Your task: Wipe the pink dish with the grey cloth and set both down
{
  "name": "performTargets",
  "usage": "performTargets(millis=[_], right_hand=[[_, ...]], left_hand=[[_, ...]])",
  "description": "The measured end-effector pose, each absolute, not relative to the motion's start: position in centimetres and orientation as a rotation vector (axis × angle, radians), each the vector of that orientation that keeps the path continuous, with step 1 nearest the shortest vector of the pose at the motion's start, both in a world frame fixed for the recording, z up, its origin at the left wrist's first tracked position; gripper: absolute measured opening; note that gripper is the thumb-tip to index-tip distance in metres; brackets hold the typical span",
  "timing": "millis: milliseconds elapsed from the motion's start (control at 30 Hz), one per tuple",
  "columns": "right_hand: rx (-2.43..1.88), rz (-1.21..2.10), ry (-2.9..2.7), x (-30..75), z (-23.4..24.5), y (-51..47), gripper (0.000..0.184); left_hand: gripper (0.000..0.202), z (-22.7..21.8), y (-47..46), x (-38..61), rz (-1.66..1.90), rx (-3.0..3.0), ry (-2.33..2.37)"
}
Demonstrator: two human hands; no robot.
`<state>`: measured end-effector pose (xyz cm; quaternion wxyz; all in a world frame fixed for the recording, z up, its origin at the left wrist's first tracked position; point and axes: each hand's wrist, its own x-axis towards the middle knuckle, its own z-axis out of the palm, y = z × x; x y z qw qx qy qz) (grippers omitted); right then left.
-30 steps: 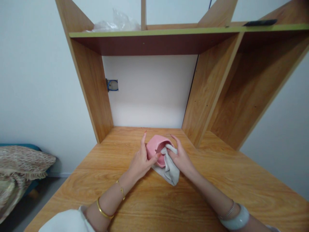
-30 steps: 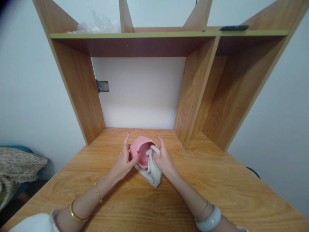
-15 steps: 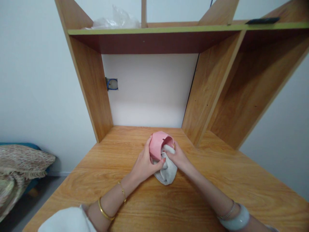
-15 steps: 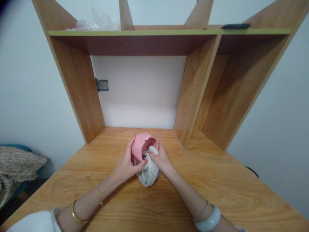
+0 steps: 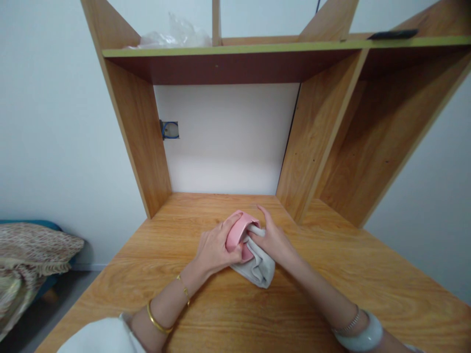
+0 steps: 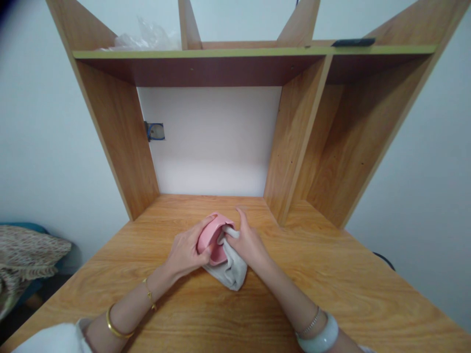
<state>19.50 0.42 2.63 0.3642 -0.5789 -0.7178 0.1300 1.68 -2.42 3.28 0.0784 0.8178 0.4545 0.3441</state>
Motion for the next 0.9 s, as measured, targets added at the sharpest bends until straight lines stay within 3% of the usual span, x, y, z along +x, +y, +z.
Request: performTargets(millis=[367, 667, 900], right_hand=[[-1.208, 0.576, -1.764, 18.6, 1.4, 0.2, 0.063], [-1.077, 0.607, -1.450, 18.6, 0.7, 1.7, 0.054], [-1.067, 0.666, -1.473, 18.0, -0.3, 2.3, 0.054]], left_hand=[[0.063, 3.5, -2.0, 0.8, 1.129, 2.280, 1.474], [0.088, 2.5, -2.3, 2.4, 1.214, 2.087, 1.233], [0.080, 2.3, -2.4, 2.8, 1.348, 2.078, 1.162]])
